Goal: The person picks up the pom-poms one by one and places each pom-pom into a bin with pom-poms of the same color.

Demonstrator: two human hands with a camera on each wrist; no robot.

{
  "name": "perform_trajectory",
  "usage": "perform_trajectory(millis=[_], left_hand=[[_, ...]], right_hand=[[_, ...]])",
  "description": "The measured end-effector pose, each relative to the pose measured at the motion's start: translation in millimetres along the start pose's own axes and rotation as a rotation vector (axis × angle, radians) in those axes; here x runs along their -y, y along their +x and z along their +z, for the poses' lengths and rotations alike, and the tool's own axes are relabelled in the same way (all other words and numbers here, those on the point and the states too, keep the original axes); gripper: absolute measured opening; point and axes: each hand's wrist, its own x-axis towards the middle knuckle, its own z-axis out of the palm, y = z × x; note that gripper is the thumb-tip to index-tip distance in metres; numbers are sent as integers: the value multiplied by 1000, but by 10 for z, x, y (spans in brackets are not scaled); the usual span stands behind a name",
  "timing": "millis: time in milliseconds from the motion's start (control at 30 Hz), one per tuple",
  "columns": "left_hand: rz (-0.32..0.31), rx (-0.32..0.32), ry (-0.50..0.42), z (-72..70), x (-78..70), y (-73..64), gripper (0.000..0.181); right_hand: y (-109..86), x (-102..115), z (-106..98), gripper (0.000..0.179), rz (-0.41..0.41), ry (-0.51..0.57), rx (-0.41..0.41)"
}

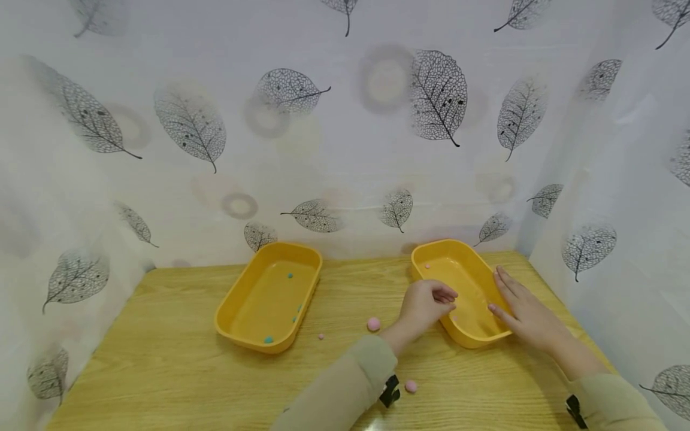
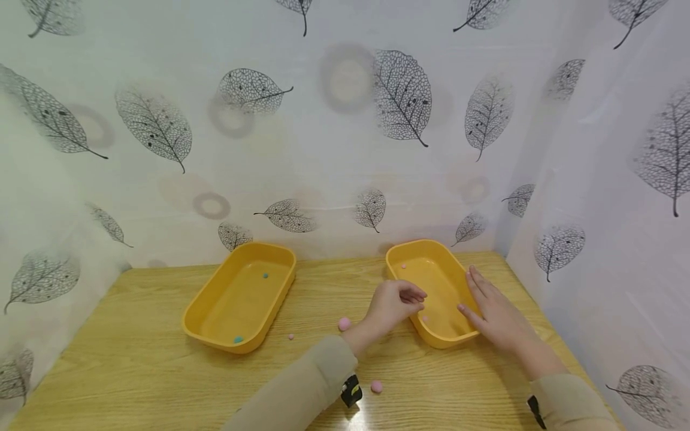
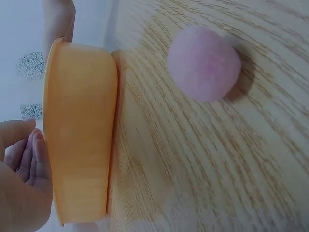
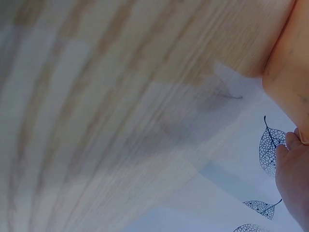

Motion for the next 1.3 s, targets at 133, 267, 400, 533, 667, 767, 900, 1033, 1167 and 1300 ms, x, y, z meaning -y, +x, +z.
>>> perform_trajectory(millis=[133,267,400,533,667,767,900,1033,1167,1300], left_hand=[[-30,-2,-41,-7,-13,3,11],[-57,-11,-80,-16,-26,11,11],[-80,-13,-88,-25,-28,24,10],[-94,-13,-91,-40,-31,21,10],[-113,-22,-97,-65,-38,7,8],[-127,-28,-106,-88,-45,2,7],[-142,-29,-109,-139,-50,1,7],[-151,-26,-104,-227,-43,-1,7],[-131,-28,-98,-373,-26,-13,10],[-112,-31,-125,-554,5,-37,12]], right_hand=[[2,-2,-1,74,2,1,2],[5,-4,-8,75,19,1,15],[4,-5,-15,75,38,15,24],[-4,-5,-15,75,38,26,16],[-18,-11,-17,75,35,24,16],[-28,-15,-20,75,32,19,16],[-30,-10,-27,75,25,13,17],[-24,3,-37,75,16,8,22],[-17,17,-43,75,14,2,25],[-9,27,-39,75,15,4,23]])
